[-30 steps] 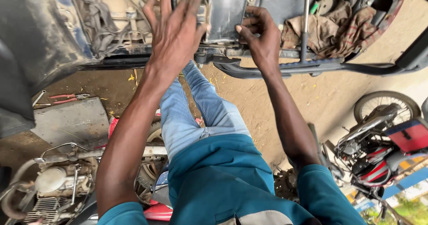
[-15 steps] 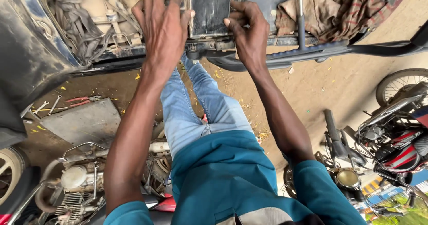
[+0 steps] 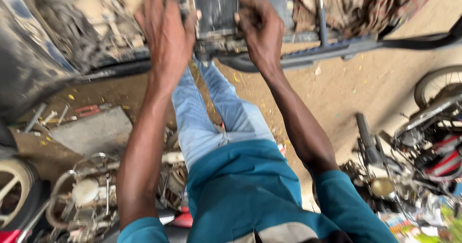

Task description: The recorder is repairing or inspecting a motorcycle's internal components, specifically looking at a black electronic box.

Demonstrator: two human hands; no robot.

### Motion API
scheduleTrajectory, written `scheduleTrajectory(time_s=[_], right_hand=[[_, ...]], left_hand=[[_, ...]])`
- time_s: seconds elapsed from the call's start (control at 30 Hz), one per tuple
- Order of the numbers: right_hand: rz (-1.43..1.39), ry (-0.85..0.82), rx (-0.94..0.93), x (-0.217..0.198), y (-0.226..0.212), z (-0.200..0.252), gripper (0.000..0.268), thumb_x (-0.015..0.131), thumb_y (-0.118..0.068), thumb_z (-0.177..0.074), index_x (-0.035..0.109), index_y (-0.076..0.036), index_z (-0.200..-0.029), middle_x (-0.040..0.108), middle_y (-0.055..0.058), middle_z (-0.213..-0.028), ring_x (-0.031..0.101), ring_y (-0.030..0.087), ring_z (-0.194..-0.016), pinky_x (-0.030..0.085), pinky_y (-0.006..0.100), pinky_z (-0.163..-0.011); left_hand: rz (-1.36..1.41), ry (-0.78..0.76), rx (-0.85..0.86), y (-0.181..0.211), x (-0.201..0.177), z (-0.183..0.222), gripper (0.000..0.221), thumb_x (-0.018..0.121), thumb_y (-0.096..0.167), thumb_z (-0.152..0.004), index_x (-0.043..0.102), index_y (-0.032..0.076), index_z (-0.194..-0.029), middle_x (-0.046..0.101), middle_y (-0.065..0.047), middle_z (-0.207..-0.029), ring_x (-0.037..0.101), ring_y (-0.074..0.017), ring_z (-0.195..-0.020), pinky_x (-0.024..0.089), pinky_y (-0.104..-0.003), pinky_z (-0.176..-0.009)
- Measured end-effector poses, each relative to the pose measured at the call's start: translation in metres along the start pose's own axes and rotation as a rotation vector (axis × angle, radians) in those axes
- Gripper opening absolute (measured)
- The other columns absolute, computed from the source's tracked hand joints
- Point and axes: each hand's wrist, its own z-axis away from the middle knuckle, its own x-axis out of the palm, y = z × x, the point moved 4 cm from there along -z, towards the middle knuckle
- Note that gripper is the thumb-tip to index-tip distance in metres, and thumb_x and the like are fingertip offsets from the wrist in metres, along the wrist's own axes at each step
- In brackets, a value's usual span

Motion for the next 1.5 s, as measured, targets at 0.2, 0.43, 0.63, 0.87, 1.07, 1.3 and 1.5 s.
scheduleTrajectory(time_s=[0.2, 0.43, 0.63, 0.87, 1.07, 1.3, 1.5], right_hand=[[-0.001, 0.017, -0.025, -0.001, 0.0, -0.01, 0.035, 0.074, -0.002, -0.095, 0.067, -0.003, -0.129, 0.076, 0.008, -0.097, 0.074, 0.013, -0.08, 0.067, 0.027, -0.069], [0.001, -0.014, -0.035, -0.003, -0.002, -0.008, 0.033, 0.076, -0.005, -0.095, 0.067, -0.003, -0.128, 0.078, 0.008, -0.094, 0.075, 0.014, -0.08, 0.066, 0.028, -0.07], [0.152, -0.003, -0.046, -0.002, -0.003, -0.006, 0.026, 0.077, -0.012, -0.096, 0.072, -0.005, -0.12, 0.079, 0.008, -0.097, 0.076, 0.014, -0.078, 0.065, 0.029, -0.066], [0.17, 0.0, -0.118, -0.005, -0.012, -0.003, 0.025, 0.076, -0.011, -0.096, 0.071, -0.004, -0.119, 0.078, 0.008, -0.096, 0.076, 0.014, -0.078, 0.065, 0.03, -0.068], [0.153, -0.112, -0.026, -0.004, -0.02, -0.011, 0.032, 0.075, -0.011, -0.094, 0.068, -0.004, -0.124, 0.077, 0.007, -0.097, 0.074, 0.013, -0.076, 0.064, 0.029, -0.065], [0.319, -0.032, -0.253, -0.011, -0.028, -0.013, 0.031, 0.078, -0.006, -0.096, 0.07, -0.008, -0.126, 0.075, 0.008, -0.109, 0.075, 0.017, -0.087, 0.066, 0.032, -0.072], [0.424, -0.082, -0.272, -0.001, -0.04, -0.013, 0.03, 0.078, -0.005, -0.094, 0.07, -0.009, -0.123, 0.075, 0.007, -0.109, 0.076, 0.016, -0.084, 0.065, 0.032, -0.07]], left_hand=[[-0.014, -0.009, 0.022, -0.002, 0.002, -0.008, 0.062, 0.087, 0.008, -0.092, 0.054, 0.0, -0.143, 0.057, -0.019, -0.136, 0.055, -0.0323, -0.12, 0.033, -0.054, -0.108], [0.033, -0.128, -0.096, 0.007, -0.007, -0.023, 0.062, 0.086, 0.007, -0.09, 0.053, -0.001, -0.142, 0.067, -0.014, -0.126, 0.062, -0.0293, -0.11, 0.032, -0.056, -0.103], [0.214, -0.257, -0.262, -0.014, 0.007, -0.035, 0.058, 0.084, 0.008, -0.088, 0.05, -0.003, -0.134, 0.066, -0.018, -0.119, 0.063, -0.033, -0.115, 0.038, -0.055, -0.106], [0.237, -0.454, -0.486, -0.014, 0.011, -0.033, 0.05, 0.076, 0.011, -0.093, 0.048, -0.003, -0.133, 0.063, -0.017, -0.117, 0.065, -0.0324, -0.115, 0.045, -0.05, -0.11], [-0.144, 0.226, -0.257, 0.022, -0.016, 0.026, 0.053, 0.083, 0.017, -0.092, 0.051, 0.0, -0.13, 0.064, -0.022, -0.113, 0.057, -0.0343, -0.115, 0.036, -0.057, -0.103], [0.989, 0.187, -0.775, 0.018, 0.038, 0.067, 0.056, 0.074, 0.009, -0.094, 0.047, -0.006, -0.141, 0.063, -0.023, -0.135, 0.077, -0.0183, -0.062, 0.061, -0.028, -0.05], [1.106, 0.167, -0.882, 0.003, 0.064, 0.061, 0.048, 0.066, 0.005, -0.093, 0.053, -0.004, -0.138, 0.064, -0.025, -0.133, 0.077, -0.0196, -0.06, 0.057, -0.03, -0.042]])
